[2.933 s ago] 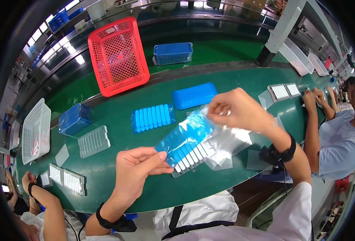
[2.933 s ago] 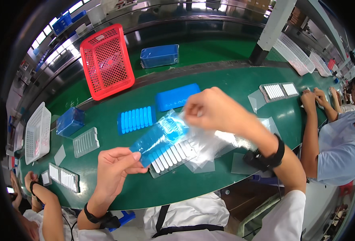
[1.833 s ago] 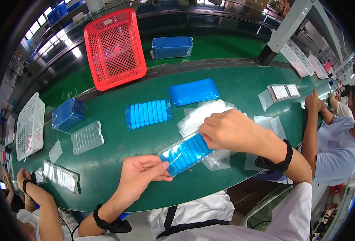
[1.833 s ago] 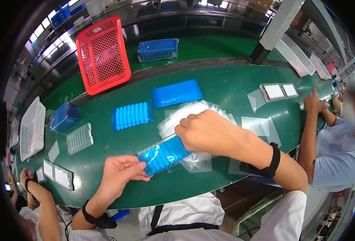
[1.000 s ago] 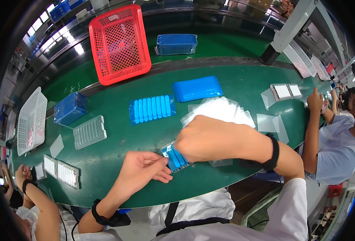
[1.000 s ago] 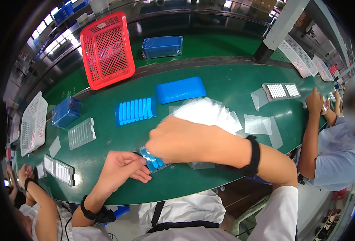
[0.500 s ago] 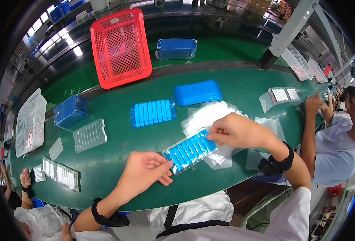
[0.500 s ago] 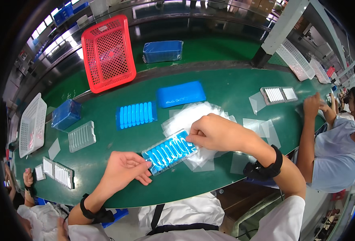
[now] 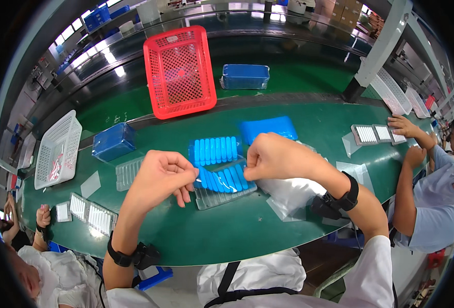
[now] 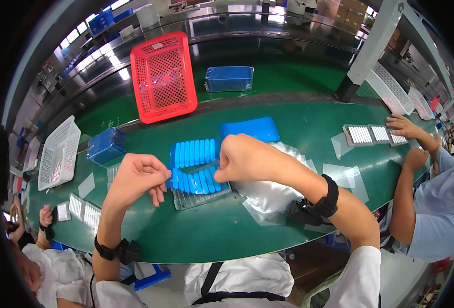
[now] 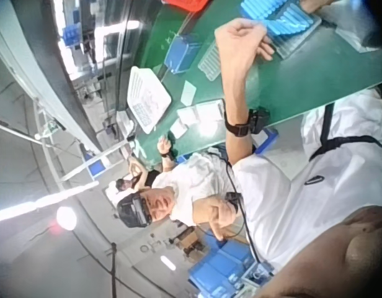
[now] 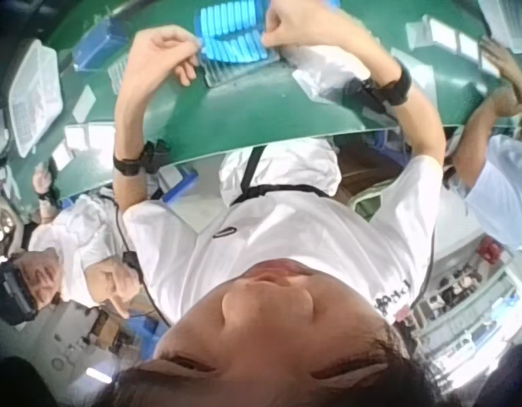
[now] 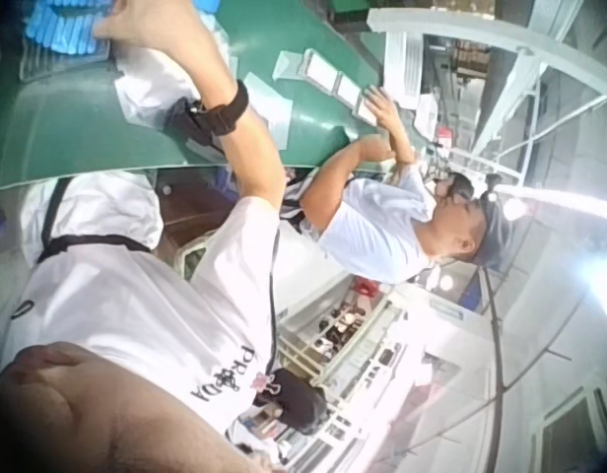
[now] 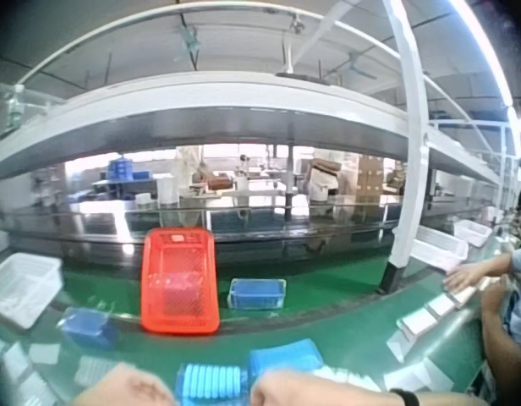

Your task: The recorder is assembling small plastic components, specifically inserting small blue objects into a clear plastic tray and covering them with a blue film.

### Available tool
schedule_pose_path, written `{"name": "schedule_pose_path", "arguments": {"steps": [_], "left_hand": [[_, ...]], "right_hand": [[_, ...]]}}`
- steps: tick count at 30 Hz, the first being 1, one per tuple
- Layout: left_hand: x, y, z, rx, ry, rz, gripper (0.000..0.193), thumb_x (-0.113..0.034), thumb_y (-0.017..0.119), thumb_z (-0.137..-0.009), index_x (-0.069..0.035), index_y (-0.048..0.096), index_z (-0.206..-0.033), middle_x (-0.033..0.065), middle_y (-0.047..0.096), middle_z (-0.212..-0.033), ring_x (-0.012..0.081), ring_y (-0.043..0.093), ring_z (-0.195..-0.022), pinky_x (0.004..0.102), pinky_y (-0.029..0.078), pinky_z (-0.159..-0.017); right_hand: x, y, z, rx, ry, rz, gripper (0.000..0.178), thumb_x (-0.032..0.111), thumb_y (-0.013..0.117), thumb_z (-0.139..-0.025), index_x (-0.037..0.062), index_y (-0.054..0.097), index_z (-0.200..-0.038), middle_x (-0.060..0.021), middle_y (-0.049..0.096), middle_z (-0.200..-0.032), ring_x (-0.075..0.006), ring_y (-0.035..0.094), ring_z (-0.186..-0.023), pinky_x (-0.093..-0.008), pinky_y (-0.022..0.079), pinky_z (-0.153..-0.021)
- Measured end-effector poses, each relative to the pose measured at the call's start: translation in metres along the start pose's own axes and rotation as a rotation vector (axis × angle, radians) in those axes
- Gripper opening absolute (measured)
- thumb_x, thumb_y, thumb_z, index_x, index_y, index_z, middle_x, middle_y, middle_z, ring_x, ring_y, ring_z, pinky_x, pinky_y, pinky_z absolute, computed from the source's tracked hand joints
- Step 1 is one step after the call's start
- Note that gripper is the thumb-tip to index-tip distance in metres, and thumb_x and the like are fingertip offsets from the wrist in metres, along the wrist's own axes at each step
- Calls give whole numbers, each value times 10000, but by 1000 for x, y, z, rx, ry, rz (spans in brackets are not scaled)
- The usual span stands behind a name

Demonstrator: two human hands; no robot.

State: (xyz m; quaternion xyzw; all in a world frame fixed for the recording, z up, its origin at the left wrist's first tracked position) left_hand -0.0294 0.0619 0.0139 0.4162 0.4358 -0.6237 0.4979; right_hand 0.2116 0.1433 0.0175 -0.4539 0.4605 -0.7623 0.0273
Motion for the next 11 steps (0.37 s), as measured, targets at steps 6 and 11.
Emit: {"name": "schedule_pose_path", "arguments": {"steps": [6, 11], "left_hand": [[7, -5, -1, 84, -76, -43, 174, -68, 751, -934, 76, 679, -870, 124, 695, -686, 192, 701, -521, 287, 558, -440], [1, -15, -25, -17, 0, -85, 162, -85, 747, -949, 69, 704, -920, 131, 702, -698, 219, 718, -540, 294, 568, -442]], "right_hand": [[8, 1, 9, 104, 105, -35, 277, 234, 788, -796, -39, 753, -774, -136, 693, -649, -201, 669, -578, -342, 535, -587], [5, -22, -6, -223, -92, 17, 203, 235, 771, -828, 37, 793, -789, -65, 713, -653, -168, 680, -608, -321, 532, -595]]}}
Point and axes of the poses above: each hand's wrist, its own z-axis away from the middle knuckle, its own y-axis out of the palm, x = y × z, the point moved 4 cm from there along -z, towards the middle knuckle
